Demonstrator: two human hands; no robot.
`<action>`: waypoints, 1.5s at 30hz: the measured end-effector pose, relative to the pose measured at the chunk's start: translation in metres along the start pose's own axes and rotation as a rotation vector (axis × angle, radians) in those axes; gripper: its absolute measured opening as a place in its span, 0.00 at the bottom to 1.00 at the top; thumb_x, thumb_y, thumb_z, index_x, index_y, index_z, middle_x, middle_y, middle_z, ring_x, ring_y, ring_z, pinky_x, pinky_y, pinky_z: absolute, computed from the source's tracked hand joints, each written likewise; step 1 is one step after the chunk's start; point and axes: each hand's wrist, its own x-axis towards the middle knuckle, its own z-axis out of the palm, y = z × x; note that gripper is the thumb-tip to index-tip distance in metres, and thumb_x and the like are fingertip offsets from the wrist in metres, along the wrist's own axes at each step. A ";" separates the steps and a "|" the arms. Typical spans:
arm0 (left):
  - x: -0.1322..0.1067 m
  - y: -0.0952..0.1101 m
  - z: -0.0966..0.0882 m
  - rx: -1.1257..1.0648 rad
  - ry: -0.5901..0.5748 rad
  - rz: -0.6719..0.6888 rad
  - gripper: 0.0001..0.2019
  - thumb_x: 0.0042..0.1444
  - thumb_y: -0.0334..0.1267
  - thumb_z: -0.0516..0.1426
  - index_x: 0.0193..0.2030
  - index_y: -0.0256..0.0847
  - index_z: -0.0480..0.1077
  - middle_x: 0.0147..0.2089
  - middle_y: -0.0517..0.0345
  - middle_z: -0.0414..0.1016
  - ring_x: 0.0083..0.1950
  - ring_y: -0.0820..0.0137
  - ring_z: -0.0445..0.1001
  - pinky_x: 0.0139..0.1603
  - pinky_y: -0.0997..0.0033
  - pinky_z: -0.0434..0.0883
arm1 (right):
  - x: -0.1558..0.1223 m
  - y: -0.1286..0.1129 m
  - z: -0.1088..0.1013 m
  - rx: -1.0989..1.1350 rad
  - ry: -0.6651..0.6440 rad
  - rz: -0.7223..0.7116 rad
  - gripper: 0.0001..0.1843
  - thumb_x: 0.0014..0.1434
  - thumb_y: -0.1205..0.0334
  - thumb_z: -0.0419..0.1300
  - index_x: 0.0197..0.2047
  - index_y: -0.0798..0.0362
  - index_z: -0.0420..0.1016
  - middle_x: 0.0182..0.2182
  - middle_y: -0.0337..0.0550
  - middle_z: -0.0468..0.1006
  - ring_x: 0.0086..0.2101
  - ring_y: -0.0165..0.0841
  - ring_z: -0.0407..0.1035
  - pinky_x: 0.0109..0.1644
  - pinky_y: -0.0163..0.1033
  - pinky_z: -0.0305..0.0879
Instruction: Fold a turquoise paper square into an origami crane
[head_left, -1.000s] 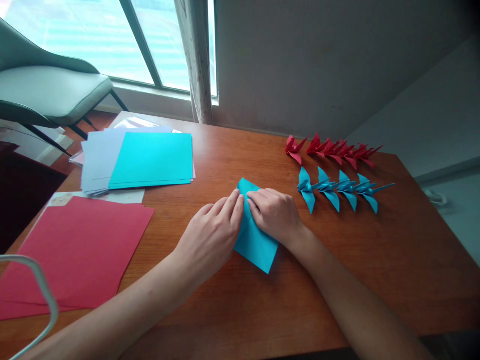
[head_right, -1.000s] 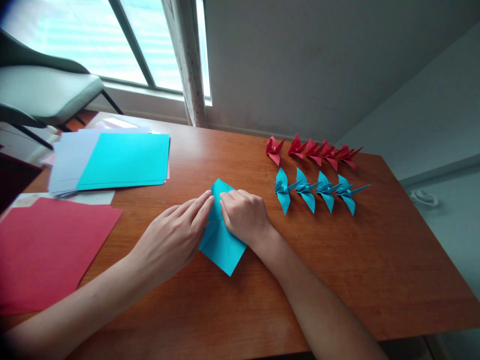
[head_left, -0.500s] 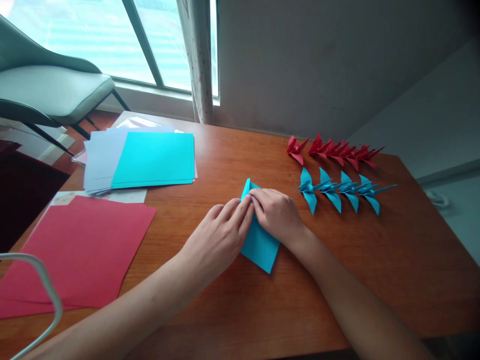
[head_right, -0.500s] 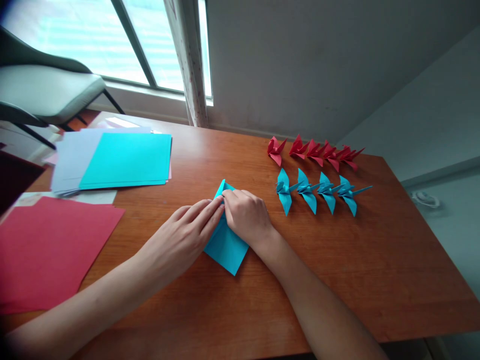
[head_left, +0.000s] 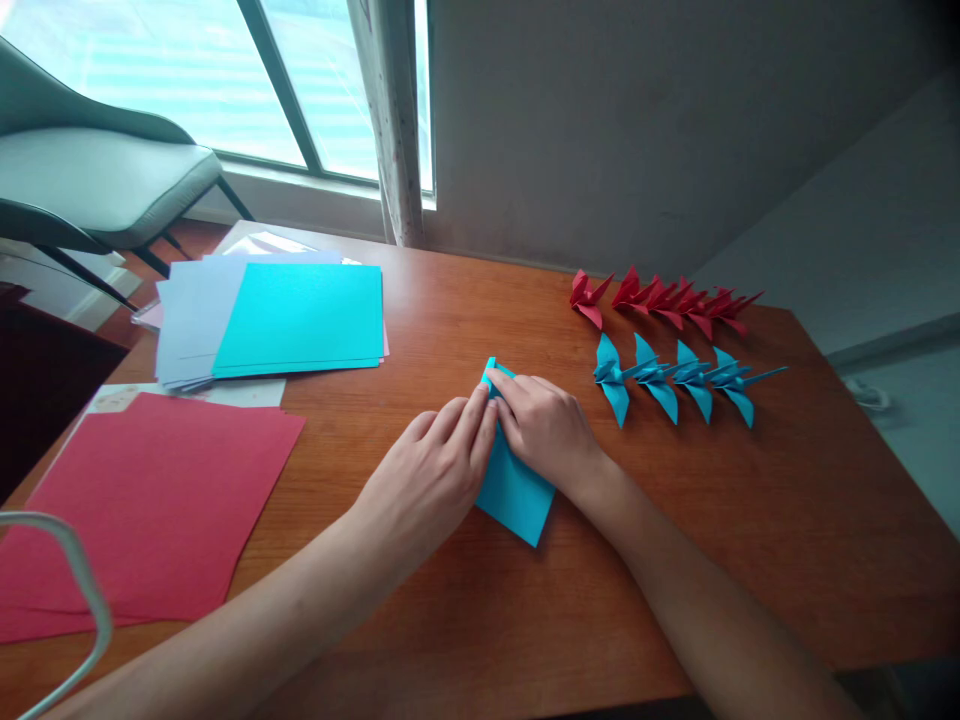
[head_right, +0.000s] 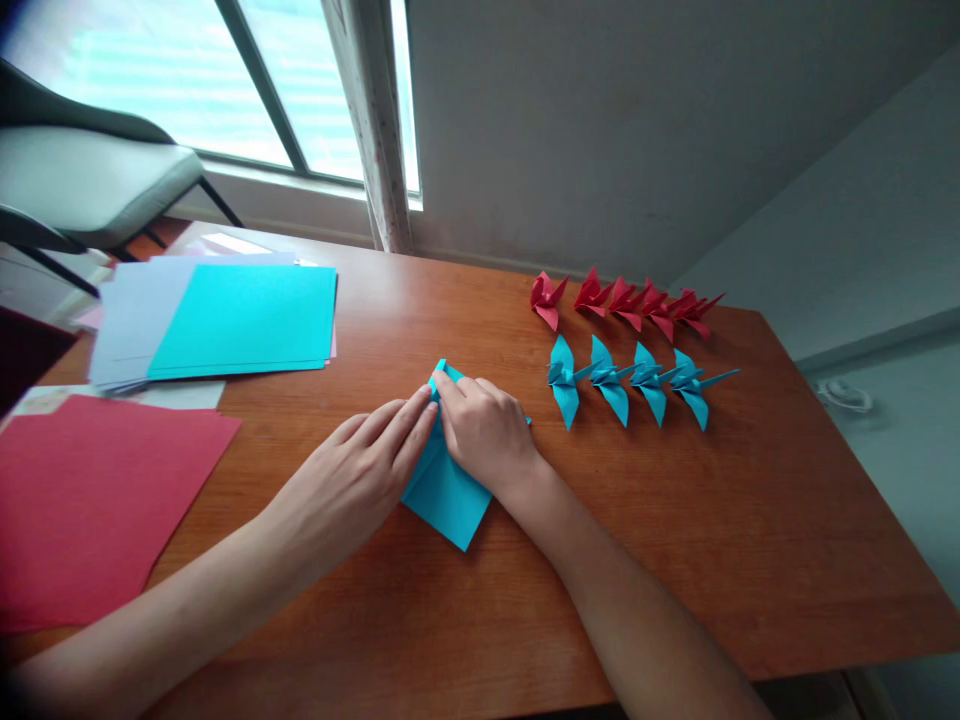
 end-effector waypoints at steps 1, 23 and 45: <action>0.000 0.001 0.000 0.014 -0.004 -0.031 0.26 0.66 0.27 0.44 0.70 0.24 0.60 0.72 0.36 0.61 0.66 0.53 0.69 0.55 0.57 0.74 | 0.000 0.000 0.000 -0.001 -0.003 0.002 0.24 0.71 0.61 0.46 0.66 0.54 0.67 0.47 0.51 0.81 0.45 0.42 0.74 0.49 0.43 0.68; -0.002 0.006 -0.001 -0.096 0.152 -0.097 0.22 0.64 0.32 0.52 0.64 0.28 0.67 0.64 0.43 0.73 0.56 0.58 0.77 0.47 0.61 0.76 | 0.000 0.000 0.002 0.000 0.016 0.008 0.25 0.70 0.63 0.48 0.67 0.55 0.65 0.46 0.51 0.81 0.44 0.44 0.74 0.47 0.44 0.69; 0.001 0.001 0.004 -0.011 0.084 -0.126 0.24 0.66 0.28 0.46 0.67 0.23 0.64 0.70 0.36 0.64 0.68 0.54 0.68 0.58 0.58 0.73 | 0.001 0.002 0.011 0.182 0.130 -0.007 0.24 0.66 0.66 0.51 0.65 0.61 0.66 0.45 0.54 0.81 0.43 0.42 0.75 0.50 0.46 0.71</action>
